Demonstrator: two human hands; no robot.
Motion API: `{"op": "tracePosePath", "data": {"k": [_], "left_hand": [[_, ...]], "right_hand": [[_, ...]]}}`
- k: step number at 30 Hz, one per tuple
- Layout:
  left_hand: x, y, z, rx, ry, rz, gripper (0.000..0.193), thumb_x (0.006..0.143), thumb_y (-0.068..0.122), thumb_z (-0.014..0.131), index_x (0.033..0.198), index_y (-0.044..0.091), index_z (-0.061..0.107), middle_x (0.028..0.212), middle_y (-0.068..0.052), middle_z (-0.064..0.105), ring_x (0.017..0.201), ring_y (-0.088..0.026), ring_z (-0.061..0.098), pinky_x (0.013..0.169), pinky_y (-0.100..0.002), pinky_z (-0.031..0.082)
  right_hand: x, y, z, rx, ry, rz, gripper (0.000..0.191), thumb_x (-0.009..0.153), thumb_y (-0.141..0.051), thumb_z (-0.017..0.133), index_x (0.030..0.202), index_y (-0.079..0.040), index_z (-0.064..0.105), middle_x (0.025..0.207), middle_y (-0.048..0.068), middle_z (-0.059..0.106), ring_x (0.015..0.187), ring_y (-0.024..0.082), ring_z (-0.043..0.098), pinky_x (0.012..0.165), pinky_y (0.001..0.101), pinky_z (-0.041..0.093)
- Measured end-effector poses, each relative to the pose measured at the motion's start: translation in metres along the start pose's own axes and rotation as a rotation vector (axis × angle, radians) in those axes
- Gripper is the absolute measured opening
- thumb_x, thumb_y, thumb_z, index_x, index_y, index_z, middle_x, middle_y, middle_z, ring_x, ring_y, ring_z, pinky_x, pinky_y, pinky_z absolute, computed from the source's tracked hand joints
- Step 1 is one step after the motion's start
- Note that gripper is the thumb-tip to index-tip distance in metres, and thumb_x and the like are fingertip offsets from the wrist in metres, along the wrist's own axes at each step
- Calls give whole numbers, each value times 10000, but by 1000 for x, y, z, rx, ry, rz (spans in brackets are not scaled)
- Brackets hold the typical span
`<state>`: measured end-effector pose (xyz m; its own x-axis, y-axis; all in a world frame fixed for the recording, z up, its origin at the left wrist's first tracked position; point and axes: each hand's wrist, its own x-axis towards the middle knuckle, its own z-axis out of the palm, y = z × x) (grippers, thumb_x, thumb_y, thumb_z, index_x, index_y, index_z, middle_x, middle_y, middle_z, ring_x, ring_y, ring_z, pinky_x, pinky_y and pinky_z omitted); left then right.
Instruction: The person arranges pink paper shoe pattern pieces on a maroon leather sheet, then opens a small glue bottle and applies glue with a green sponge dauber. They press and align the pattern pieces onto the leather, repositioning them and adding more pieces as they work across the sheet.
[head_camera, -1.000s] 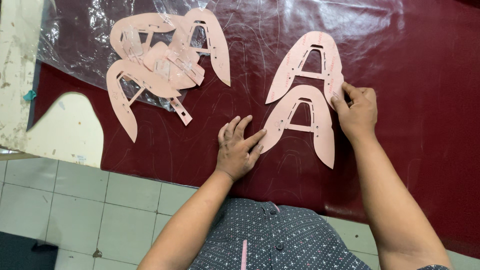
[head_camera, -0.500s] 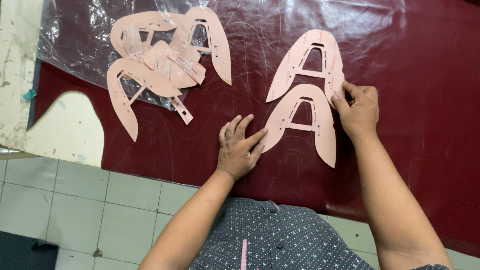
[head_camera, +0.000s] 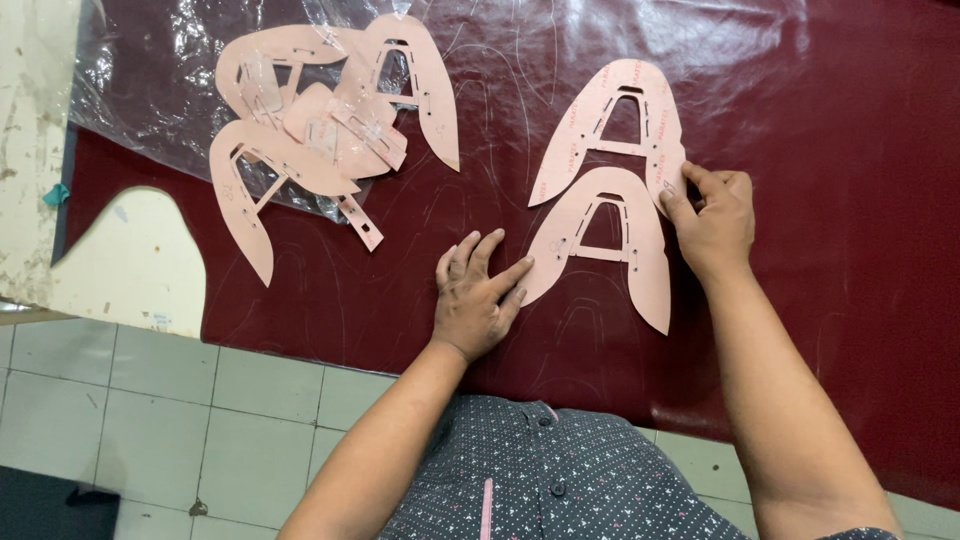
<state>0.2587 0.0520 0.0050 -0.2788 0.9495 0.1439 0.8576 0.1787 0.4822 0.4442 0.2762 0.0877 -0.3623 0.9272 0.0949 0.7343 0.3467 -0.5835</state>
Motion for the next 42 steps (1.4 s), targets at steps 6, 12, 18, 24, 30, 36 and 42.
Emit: {"op": "tracePosePath", "data": {"k": [6,12,18,24,30,36,42], "left_hand": [[0,0,1,21,-9,10,344,956,371,654,1292,333,718,1573,-56,374,1493,-322,238,1234,-557,146],[-1,-1,2,31,-4,17,344,958,371,650,1293,330,716,1574,-58,372,1491,-323,240,1233,-556,150],[-1,-1,1,20,1,15,351,962,368,653,1305,323,713,1567,-64,389,1489,-322,248,1232,-556,156],[3,-3,-5,-93,19,-27,419,944,312,664,1345,192,692,1561,-117,417,1499,-340,297,1246,-554,171],[2,-2,-8,-126,42,-7,340,901,267,697,1231,199,739,1536,-115,434,1479,-346,319,1228,-557,185],[4,-1,-9,-131,47,-12,329,916,232,691,1238,187,737,1534,-113,442,1475,-347,328,1226,-564,189],[3,-9,-6,-267,90,-84,361,957,97,589,1298,133,706,1516,-123,501,1465,-347,410,1245,-524,246]], "right_hand": [[1,-3,-2,-36,-18,17,428,944,-309,802,1318,-117,722,1169,69,543,927,182,597,841,364,517],[1,-8,-4,-26,-14,67,426,941,-296,795,1324,-126,722,1172,61,542,885,167,595,840,364,518],[-1,-3,-3,50,28,61,414,939,-270,792,1313,-106,726,1142,79,532,870,178,575,819,349,525],[-49,23,-7,158,-1,65,275,976,-253,757,1196,-86,758,1077,16,648,921,105,622,844,312,523],[-100,41,-1,137,-141,97,463,855,-273,786,1286,-112,731,1023,33,588,743,128,537,719,300,496],[-101,47,4,115,-131,98,470,846,-282,805,1291,-145,739,1062,17,592,744,113,541,722,283,496],[-103,47,5,92,-106,84,455,834,-284,821,1265,-154,749,1055,20,598,737,114,546,708,289,501]]}}
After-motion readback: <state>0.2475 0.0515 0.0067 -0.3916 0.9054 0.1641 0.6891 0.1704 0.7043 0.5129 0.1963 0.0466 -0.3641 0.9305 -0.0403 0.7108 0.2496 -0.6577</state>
